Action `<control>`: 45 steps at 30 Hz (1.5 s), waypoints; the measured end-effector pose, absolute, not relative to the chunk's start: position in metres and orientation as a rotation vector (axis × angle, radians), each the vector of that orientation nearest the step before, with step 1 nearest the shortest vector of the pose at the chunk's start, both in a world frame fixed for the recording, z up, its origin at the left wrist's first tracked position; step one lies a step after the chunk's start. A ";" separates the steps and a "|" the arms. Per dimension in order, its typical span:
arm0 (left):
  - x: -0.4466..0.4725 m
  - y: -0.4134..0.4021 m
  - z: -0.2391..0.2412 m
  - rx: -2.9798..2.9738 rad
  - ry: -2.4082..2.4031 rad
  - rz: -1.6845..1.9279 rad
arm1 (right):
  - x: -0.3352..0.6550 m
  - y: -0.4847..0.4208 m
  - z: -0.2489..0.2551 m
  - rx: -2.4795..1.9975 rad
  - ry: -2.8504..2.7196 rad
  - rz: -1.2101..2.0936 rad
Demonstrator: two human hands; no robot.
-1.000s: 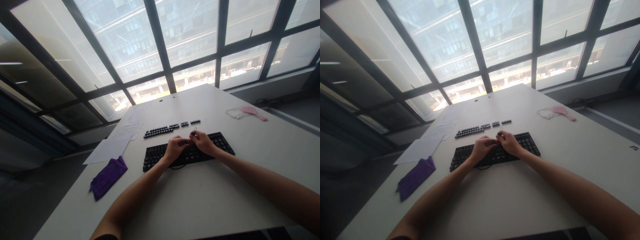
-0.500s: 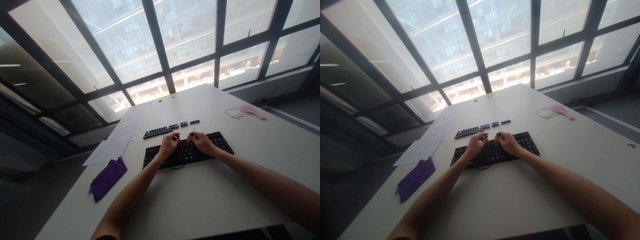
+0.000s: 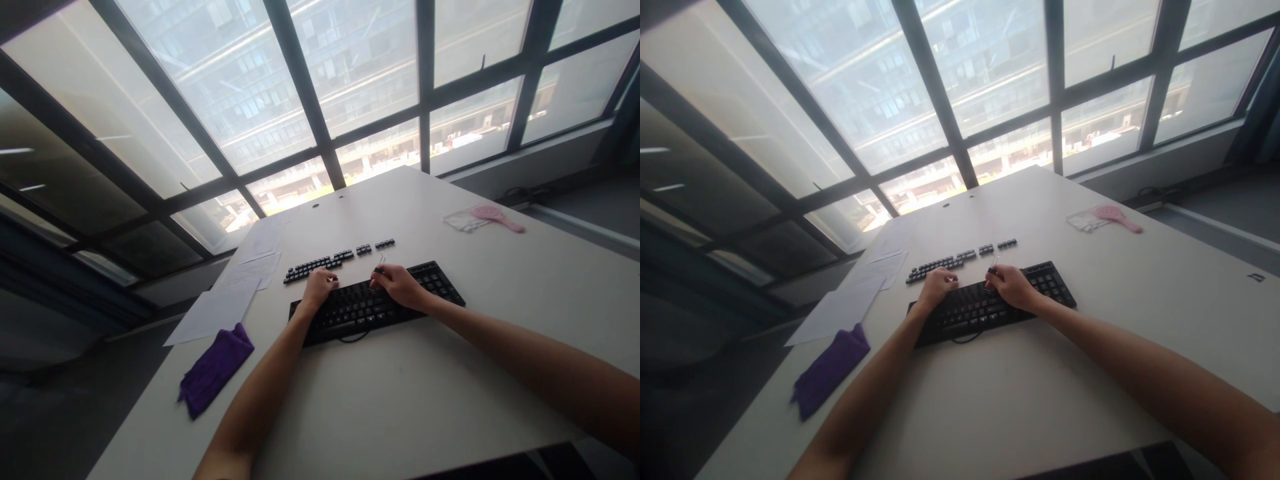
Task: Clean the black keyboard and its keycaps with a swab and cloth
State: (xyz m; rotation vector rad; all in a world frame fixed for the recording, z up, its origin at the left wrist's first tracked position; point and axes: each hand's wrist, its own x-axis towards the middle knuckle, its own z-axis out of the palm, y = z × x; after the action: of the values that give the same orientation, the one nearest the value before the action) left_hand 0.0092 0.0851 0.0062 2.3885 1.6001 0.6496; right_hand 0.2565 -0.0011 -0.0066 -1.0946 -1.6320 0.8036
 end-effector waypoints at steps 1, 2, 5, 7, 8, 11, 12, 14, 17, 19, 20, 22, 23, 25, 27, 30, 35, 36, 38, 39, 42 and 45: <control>0.009 0.085 0.006 2.403 1.595 0.640 | 0.256 -0.001 -0.006 -1.095 -1.635 0.801; 0.009 0.085 0.006 2.417 1.589 0.631 | 0.256 -0.001 -0.006 -1.094 -1.637 0.799; 0.008 0.084 0.005 2.454 1.581 0.609 | 0.256 -0.001 -0.007 -1.088 -1.639 0.793; 0.009 0.083 0.006 2.480 1.574 0.593 | 0.256 -0.001 -0.007 -1.090 -1.643 0.784; 0.009 0.082 0.006 2.495 1.568 0.580 | 0.256 -0.001 -0.007 -1.093 -1.644 0.780; 0.011 0.078 0.010 2.542 1.539 0.529 | 0.256 -0.001 -0.007 -1.098 -1.646 0.776; 0.011 0.076 0.012 2.559 1.526 0.508 | 0.256 -0.001 -0.007 -1.100 -1.646 0.776; 0.012 0.073 0.016 2.594 1.502 0.465 | 0.256 -0.002 -0.006 -1.102 -1.646 0.774; 0.015 0.071 0.019 2.635 1.488 0.410 | 0.256 -0.002 -0.007 -1.095 -1.650 0.773; 0.019 0.074 0.020 2.656 1.497 0.381 | 0.256 -0.001 -0.007 -1.094 -1.657 0.764; 0.022 0.077 0.020 2.666 1.507 0.367 | 0.256 -0.001 -0.008 -1.097 -1.661 0.756; 0.030 0.085 0.021 2.688 1.538 0.337 | 0.256 -0.001 -0.008 -1.105 -1.663 0.742; 0.034 0.090 0.021 2.700 1.554 0.323 | 0.256 -0.001 -0.008 -1.107 -1.664 0.739; 0.042 0.101 0.023 2.723 1.583 0.299 | 0.256 -0.001 -0.008 -1.108 -1.666 0.736; 0.048 0.111 0.025 2.747 1.598 0.278 | 0.256 -0.002 -0.007 -1.109 -1.670 0.731; 0.054 0.123 0.027 2.779 1.604 0.253 | 0.256 -0.002 -0.006 -1.108 -1.674 0.729; 0.053 0.136 0.026 2.803 1.612 0.232 | 0.256 -0.002 -0.005 -1.101 -1.671 0.739; 0.052 0.137 0.026 2.804 1.614 0.232 | 0.256 -0.003 -0.005 -1.100 -1.671 0.742; 0.051 0.139 0.025 2.807 1.613 0.236 | 0.256 -0.003 -0.004 -1.102 -1.670 0.749; 0.050 0.140 0.025 2.808 1.610 0.241 | 0.256 -0.003 -0.003 -1.103 -1.669 0.752; 0.049 0.140 0.024 2.812 1.594 0.269 | 0.256 -0.004 -0.002 -1.104 -1.664 0.758; 0.049 0.141 0.024 2.815 1.564 0.291 | 0.256 -0.004 -0.002 -1.107 -1.660 0.759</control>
State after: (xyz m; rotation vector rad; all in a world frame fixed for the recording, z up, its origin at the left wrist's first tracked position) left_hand 0.0488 0.1405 0.0237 2.8148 1.5637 0.2908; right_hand 0.2564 -0.0037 -0.0025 -1.1075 -1.6600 0.7587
